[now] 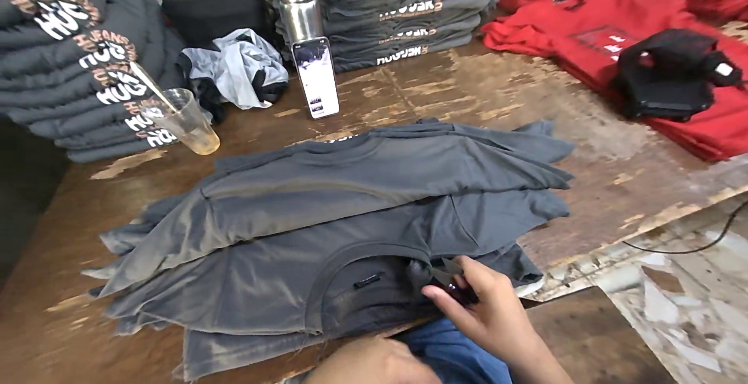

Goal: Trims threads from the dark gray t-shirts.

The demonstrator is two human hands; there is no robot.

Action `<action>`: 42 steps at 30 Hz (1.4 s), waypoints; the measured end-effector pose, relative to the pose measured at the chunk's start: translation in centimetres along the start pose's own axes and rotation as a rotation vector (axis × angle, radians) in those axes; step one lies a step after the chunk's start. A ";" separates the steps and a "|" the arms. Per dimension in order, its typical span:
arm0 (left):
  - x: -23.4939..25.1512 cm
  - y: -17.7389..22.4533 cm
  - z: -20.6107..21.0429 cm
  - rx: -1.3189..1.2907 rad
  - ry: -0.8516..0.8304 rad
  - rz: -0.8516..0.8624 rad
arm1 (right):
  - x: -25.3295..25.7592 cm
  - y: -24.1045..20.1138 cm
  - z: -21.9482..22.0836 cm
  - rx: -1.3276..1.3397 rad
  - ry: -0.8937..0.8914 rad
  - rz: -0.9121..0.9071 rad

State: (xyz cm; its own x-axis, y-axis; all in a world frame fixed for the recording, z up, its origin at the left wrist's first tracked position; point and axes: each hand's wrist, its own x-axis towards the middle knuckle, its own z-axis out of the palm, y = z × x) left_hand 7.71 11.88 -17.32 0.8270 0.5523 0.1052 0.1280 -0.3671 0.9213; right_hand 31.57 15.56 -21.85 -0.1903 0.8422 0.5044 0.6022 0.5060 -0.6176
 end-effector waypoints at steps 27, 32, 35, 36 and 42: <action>3.5 -3.8 1.5 0.292 0.802 0.159 | -0.4 0.3 2.6 0.675 0.012 0.054; 1.8 -2.6 0.0 0.043 0.587 0.279 | -0.4 0.3 2.6 0.671 0.020 0.062; 1.8 -2.8 -0.2 0.186 0.710 0.192 | -0.3 0.0 2.8 0.667 0.030 0.062; 2.0 -3.0 -0.1 0.266 0.754 0.129 | -0.3 -0.1 2.8 0.662 0.029 0.056; 3.1 -4.0 1.1 0.534 0.810 0.034 | -0.4 0.0 2.7 0.646 0.019 0.048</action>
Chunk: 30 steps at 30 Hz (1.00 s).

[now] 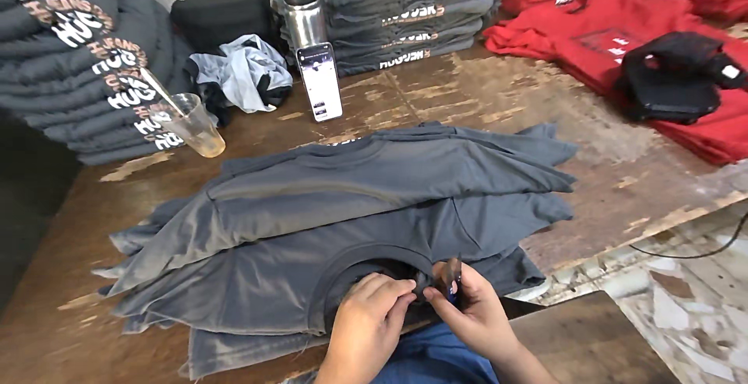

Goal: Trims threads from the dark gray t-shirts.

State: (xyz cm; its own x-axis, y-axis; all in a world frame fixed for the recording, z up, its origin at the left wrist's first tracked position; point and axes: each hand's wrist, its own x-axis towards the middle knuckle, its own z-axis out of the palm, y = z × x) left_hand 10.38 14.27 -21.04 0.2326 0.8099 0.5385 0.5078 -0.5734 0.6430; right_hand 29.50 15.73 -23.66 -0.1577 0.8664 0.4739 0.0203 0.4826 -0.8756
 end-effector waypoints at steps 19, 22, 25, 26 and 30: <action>-3.3 0.3 -8.2 0.564 0.230 -0.379 | -0.1 0.0 1.2 -0.740 -0.255 -0.405; -2.8 -1.0 -7.4 -0.037 0.502 -0.310 | 0.1 -1.3 1.2 -0.735 -0.317 -0.327; -1.0 -0.5 -6.8 -0.858 0.671 -0.569 | 1.5 -3.2 1.5 -0.677 -0.351 -0.300; -0.9 -0.7 -6.8 -0.986 0.701 -0.617 | 1.7 -2.8 2.0 -0.661 -0.302 -0.373; -2.2 -0.8 -6.4 -0.988 0.664 -0.569 | 3.4 -2.8 5.6 -0.413 -0.282 -0.512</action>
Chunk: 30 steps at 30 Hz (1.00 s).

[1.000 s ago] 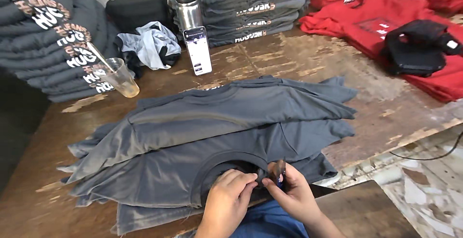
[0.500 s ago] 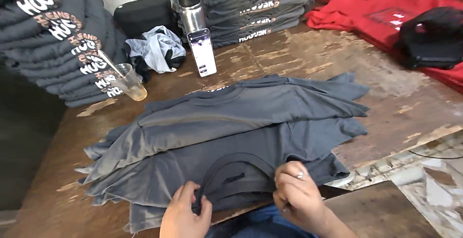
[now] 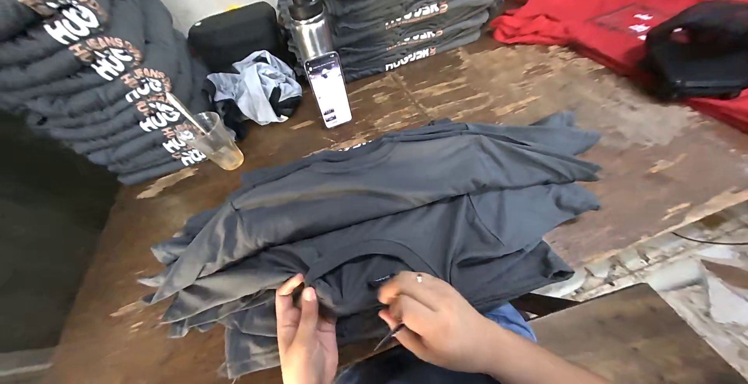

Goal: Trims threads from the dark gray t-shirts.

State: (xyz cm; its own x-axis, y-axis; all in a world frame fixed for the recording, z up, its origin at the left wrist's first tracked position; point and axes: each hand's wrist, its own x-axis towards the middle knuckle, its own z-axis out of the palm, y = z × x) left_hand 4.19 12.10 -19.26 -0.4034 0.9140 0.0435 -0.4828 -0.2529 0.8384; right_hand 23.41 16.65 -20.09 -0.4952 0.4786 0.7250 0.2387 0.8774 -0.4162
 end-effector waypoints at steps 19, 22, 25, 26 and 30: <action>-2.4 -1.8 -1.8 0.360 -0.285 0.319 | 2.4 -1.4 3.1 0.134 -0.045 -0.095; -2.6 -2.3 -1.0 0.494 -0.194 0.436 | 2.1 -2.1 3.0 0.166 -0.061 -0.097; -2.6 -2.6 -1.0 0.545 -0.101 0.460 | 1.6 -1.7 3.4 0.222 -0.009 -0.048; -2.5 -2.7 -1.3 0.536 -0.088 0.440 | 1.4 -1.5 3.3 0.210 0.019 -0.006; -2.3 -2.5 -2.1 0.320 -0.032 0.264 | 0.7 -0.2 2.3 0.009 -0.055 0.177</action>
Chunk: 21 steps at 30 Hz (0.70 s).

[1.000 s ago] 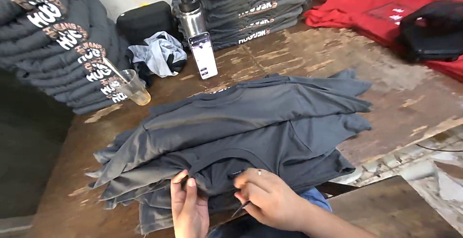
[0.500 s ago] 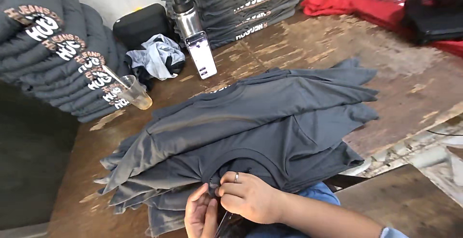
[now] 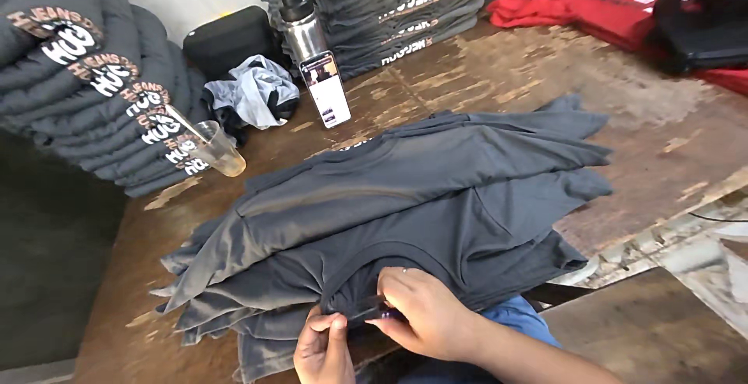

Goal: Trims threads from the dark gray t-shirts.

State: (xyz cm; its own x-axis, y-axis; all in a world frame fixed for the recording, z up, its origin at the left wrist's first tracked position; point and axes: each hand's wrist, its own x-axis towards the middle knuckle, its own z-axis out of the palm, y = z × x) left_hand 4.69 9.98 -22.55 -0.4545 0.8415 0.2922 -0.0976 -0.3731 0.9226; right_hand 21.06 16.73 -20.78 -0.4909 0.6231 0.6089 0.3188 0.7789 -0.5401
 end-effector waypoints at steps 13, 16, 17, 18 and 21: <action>-0.4 -0.3 0.0 -0.076 -0.105 0.121 | -0.3 -0.4 1.7 -0.307 -0.068 -0.048; -0.4 -0.2 -0.1 -0.055 -0.104 0.102 | -0.3 -0.6 2.0 -0.317 -0.064 -0.035; -0.4 -0.2 0.0 -0.056 -0.083 0.093 | -0.3 -0.5 1.9 -0.290 -0.061 -0.026; -0.4 -0.2 0.1 -0.050 -0.050 0.085 | -0.2 -0.5 1.8 -0.240 -0.049 -0.012; -0.5 0.0 0.4 0.062 0.038 0.107 | 0.3 -0.8 1.1 0.074 -0.020 0.072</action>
State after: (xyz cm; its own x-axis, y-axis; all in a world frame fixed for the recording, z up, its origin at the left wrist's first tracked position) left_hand 5.24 9.71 -22.58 -0.4929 0.7821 0.3812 0.0077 -0.4342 0.9008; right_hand 19.78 16.22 -20.85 -0.4854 0.6753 0.5554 0.2940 0.7243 -0.6237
